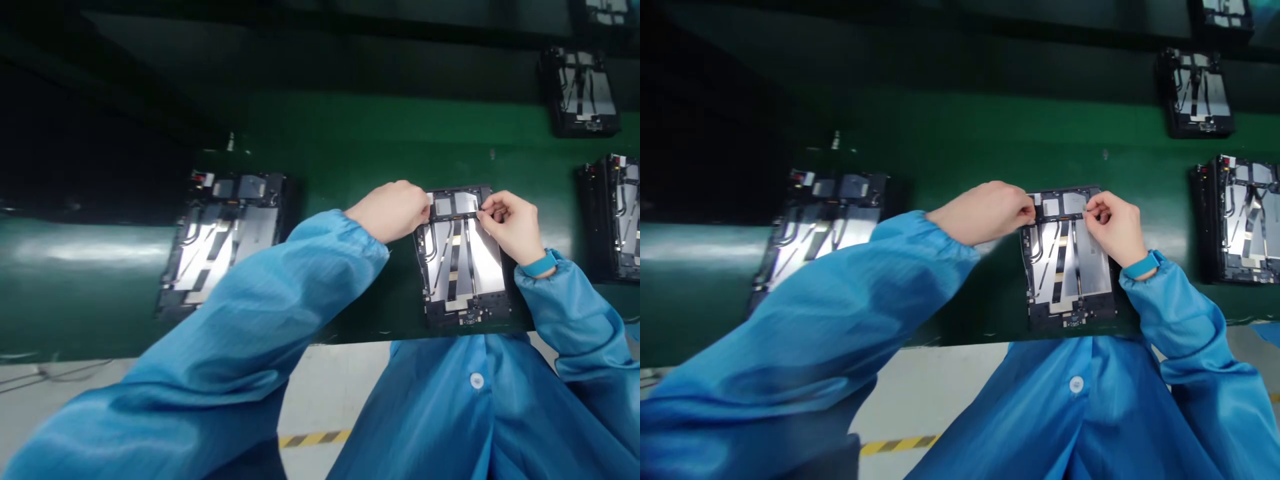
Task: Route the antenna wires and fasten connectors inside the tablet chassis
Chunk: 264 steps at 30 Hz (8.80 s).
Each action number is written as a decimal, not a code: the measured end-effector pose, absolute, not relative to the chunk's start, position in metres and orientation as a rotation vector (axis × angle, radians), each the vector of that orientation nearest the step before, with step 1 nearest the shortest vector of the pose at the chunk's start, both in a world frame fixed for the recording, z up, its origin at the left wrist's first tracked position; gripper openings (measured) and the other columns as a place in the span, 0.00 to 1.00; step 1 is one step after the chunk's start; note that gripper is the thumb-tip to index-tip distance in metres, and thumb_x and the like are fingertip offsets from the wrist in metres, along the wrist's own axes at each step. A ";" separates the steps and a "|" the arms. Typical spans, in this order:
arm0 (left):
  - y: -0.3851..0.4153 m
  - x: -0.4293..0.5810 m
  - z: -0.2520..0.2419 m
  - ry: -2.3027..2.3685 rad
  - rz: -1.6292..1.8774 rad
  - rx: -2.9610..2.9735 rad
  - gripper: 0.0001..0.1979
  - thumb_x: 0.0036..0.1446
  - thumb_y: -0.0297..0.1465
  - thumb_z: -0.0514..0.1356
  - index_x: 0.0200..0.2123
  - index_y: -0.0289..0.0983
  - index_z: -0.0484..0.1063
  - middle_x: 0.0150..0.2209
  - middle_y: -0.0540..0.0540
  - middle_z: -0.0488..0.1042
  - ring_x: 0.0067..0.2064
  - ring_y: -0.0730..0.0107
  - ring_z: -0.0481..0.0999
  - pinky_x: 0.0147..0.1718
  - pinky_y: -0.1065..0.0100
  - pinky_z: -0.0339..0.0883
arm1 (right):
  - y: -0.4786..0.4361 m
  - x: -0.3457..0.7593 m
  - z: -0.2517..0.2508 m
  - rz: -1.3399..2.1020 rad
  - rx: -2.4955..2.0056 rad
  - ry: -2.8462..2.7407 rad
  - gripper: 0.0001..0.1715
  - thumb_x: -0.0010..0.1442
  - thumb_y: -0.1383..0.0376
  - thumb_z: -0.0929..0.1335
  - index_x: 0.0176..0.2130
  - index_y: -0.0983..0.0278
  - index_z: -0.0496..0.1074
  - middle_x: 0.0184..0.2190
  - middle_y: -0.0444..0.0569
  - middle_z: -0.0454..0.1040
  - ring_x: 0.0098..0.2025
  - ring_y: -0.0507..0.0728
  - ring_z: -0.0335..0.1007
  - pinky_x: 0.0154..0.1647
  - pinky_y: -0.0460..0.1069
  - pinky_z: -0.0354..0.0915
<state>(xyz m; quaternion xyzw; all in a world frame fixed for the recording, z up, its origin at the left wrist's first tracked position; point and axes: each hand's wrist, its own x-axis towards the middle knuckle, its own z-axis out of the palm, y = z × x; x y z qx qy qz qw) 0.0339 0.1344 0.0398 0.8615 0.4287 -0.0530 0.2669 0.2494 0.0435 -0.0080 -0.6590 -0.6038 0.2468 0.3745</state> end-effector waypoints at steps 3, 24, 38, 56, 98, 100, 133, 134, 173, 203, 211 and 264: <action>0.120 0.035 0.048 1.274 -0.165 2.391 0.10 0.56 0.22 0.61 0.24 0.39 0.70 0.29 0.46 0.72 0.34 0.62 0.73 0.36 0.63 0.64 | 0.054 0.252 -0.009 0.525 -1.711 -1.664 0.07 0.56 0.73 0.69 0.35 0.62 0.74 0.29 0.43 0.77 0.29 0.53 0.69 0.35 0.49 0.65; 0.047 0.084 0.031 1.688 -0.161 2.192 0.11 0.63 0.29 0.55 0.44 0.34 0.75 0.44 0.37 0.78 0.48 0.51 0.80 0.44 0.58 0.74 | 0.040 0.286 -0.033 0.876 -1.526 -1.375 0.06 0.53 0.63 0.74 0.33 0.61 0.75 0.26 0.43 0.77 0.29 0.53 0.72 0.32 0.50 0.67; 0.050 0.081 0.027 1.642 -0.148 2.175 0.12 0.61 0.25 0.57 0.47 0.34 0.74 0.45 0.39 0.80 0.50 0.53 0.79 0.50 0.57 0.72 | 0.038 0.291 -0.034 0.964 -1.549 -1.296 0.14 0.49 0.54 0.75 0.32 0.61 0.75 0.26 0.46 0.77 0.29 0.55 0.75 0.32 0.51 0.71; 0.074 0.071 0.021 1.263 0.323 2.201 0.09 0.57 0.28 0.60 0.41 0.38 0.77 0.46 0.42 0.77 0.51 0.55 0.74 0.54 0.55 0.67 | 0.045 0.290 -0.037 1.044 -1.490 -1.257 0.15 0.48 0.55 0.76 0.31 0.61 0.73 0.25 0.44 0.76 0.27 0.53 0.73 0.31 0.50 0.71; 0.117 0.111 0.019 1.123 0.026 2.329 0.10 0.60 0.27 0.57 0.33 0.37 0.80 0.36 0.44 0.81 0.39 0.61 0.77 0.43 0.62 0.68 | 0.048 0.300 -0.030 1.070 -1.525 -1.220 0.22 0.44 0.54 0.80 0.31 0.61 0.71 0.25 0.42 0.74 0.27 0.51 0.69 0.30 0.49 0.68; 0.116 0.111 0.019 1.126 0.066 2.349 0.09 0.60 0.27 0.59 0.35 0.37 0.80 0.38 0.43 0.80 0.41 0.60 0.77 0.43 0.62 0.67 | 0.050 0.299 -0.030 1.053 -1.512 -1.219 0.22 0.45 0.53 0.80 0.32 0.60 0.70 0.26 0.42 0.73 0.27 0.51 0.70 0.30 0.49 0.69; 0.114 0.111 0.008 1.143 0.251 2.301 0.06 0.58 0.28 0.58 0.31 0.38 0.75 0.33 0.44 0.77 0.41 0.56 0.75 0.40 0.59 0.62 | 0.061 0.291 -0.032 1.235 -1.422 -1.223 0.19 0.44 0.60 0.79 0.34 0.61 0.72 0.30 0.41 0.71 0.31 0.50 0.66 0.32 0.47 0.64; 0.114 0.111 0.008 1.141 0.259 2.301 0.05 0.58 0.28 0.58 0.31 0.37 0.75 0.33 0.44 0.77 0.41 0.56 0.75 0.40 0.59 0.62 | 0.061 0.290 -0.031 1.225 -1.425 -1.234 0.18 0.45 0.61 0.78 0.34 0.61 0.71 0.30 0.41 0.71 0.30 0.49 0.65 0.31 0.47 0.64; 0.040 0.007 0.019 1.260 0.740 1.423 0.08 0.52 0.35 0.64 0.32 0.36 0.75 0.29 0.47 0.78 0.29 0.70 0.74 0.30 0.70 0.68 | 0.040 0.185 0.018 1.058 -1.435 -2.250 0.04 0.58 0.69 0.73 0.31 0.64 0.74 0.28 0.46 0.77 0.30 0.54 0.71 0.34 0.48 0.59; 0.017 0.012 -0.009 1.267 0.579 1.035 0.14 0.44 0.27 0.63 0.28 0.40 0.57 0.20 0.61 0.59 0.19 0.81 0.61 0.18 0.76 0.54 | 0.075 0.200 -0.009 1.025 -0.966 -2.341 0.09 0.59 0.75 0.68 0.33 0.61 0.72 0.32 0.45 0.76 0.37 0.56 0.68 0.47 0.52 0.61; 0.028 0.005 -0.015 1.198 0.623 1.155 0.14 0.49 0.32 0.65 0.29 0.40 0.59 0.23 0.59 0.61 0.22 0.80 0.61 0.23 0.73 0.57 | 0.076 0.199 -0.006 1.061 -0.985 -2.324 0.08 0.60 0.75 0.69 0.33 0.62 0.72 0.32 0.45 0.76 0.37 0.55 0.67 0.46 0.51 0.60; 0.094 0.036 -0.002 1.401 0.490 1.037 0.19 0.61 0.25 0.63 0.28 0.42 0.53 0.12 0.62 0.56 0.10 0.81 0.56 0.13 0.76 0.44 | 0.094 0.196 -0.019 0.746 -1.439 -1.899 0.08 0.55 0.74 0.69 0.32 0.61 0.70 0.31 0.45 0.76 0.35 0.56 0.70 0.41 0.51 0.65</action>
